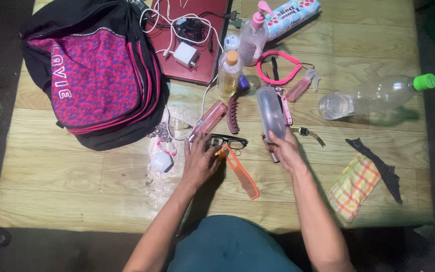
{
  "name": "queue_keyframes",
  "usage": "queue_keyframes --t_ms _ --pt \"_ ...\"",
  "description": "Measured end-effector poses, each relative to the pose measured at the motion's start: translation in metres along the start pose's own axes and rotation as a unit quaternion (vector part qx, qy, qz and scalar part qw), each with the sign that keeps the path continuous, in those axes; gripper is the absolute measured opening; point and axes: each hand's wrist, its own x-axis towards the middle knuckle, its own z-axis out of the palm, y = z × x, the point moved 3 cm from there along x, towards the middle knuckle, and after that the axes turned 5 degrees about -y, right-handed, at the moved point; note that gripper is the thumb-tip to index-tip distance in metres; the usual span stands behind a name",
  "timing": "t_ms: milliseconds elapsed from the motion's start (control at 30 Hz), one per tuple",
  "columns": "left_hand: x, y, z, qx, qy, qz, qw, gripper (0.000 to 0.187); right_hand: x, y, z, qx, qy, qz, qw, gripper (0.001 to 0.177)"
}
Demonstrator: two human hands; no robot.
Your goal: The person packs a backpack at a table, placing a wallet, phone, bottles, toiletry containers, a tissue pack and small personal items into its compartments, then zips the compartments closed. They then wipe a red laptop with a dark cloth and open the laptop lid.
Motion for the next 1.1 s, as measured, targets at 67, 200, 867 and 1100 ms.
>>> queue_keyframes --t_ms 67,200,867,1100 --pt "0.000 -0.004 -0.003 0.003 -0.003 0.001 1.000 0.045 -0.019 -0.002 0.005 0.021 -0.014 0.000 1.000 0.048" --pt "-0.005 -0.019 -0.021 0.019 0.006 0.000 1.000 0.046 -0.037 0.006 0.026 0.006 -0.028 -0.001 1.000 0.050" --pt "0.009 -0.253 -0.213 0.130 0.026 -0.074 0.988 0.028 -0.010 0.035 0.215 0.067 -0.075 -0.016 0.995 0.037" --pt "0.027 -0.300 -0.227 -0.369 0.030 -0.139 0.918 0.021 -0.001 0.034 0.244 0.094 -0.064 -0.050 0.992 0.031"
